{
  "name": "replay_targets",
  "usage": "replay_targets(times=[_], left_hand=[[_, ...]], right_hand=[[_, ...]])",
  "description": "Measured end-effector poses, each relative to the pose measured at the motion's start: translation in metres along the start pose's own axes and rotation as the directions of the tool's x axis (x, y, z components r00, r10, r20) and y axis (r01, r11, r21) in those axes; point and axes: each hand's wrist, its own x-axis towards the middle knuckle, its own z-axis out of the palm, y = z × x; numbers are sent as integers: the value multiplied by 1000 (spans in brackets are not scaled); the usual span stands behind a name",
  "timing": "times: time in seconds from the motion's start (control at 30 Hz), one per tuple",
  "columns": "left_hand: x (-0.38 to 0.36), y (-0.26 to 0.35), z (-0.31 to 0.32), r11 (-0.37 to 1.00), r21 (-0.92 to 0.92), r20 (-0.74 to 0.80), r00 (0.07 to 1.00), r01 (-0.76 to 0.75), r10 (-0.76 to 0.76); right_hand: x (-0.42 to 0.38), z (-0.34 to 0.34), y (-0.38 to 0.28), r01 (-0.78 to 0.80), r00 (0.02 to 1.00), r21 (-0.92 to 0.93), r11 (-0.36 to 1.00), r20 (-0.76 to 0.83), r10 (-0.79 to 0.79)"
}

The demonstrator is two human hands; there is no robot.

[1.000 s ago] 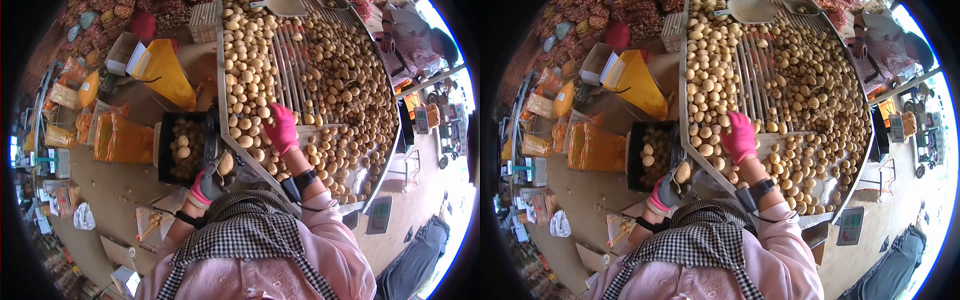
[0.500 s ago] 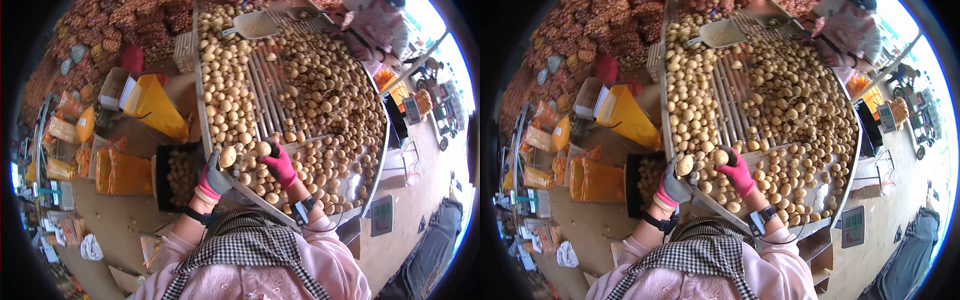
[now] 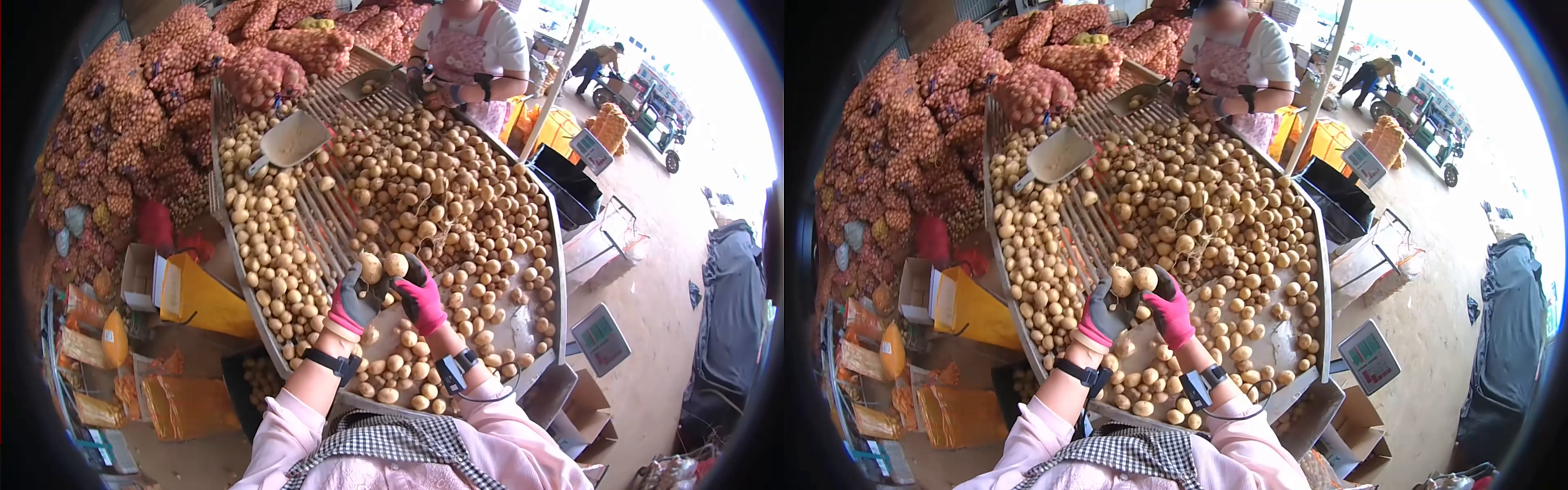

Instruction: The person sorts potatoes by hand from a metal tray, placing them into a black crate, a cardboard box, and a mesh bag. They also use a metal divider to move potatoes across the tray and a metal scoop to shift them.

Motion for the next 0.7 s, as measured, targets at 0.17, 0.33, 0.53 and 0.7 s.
replay_targets(times=[0.17,0.33,0.53,0.7], left_hand=[[74,-16,-24,980,-65,-8,982,188,-189],[117,-25,-8,987,-38,-183,969,159,-163],[152,-39,-31,993,34,-116,987,114,-109],[161,-36,-30,956,-222,-122,967,193,-224]], right_hand=[[40,-24,-21,30,991,-12,999,-131,-31],[79,-45,-36,125,986,-3,992,-114,-124],[111,-69,-24,178,968,-78,981,-164,-189],[119,-77,-19,185,961,-102,977,-190,-202]])
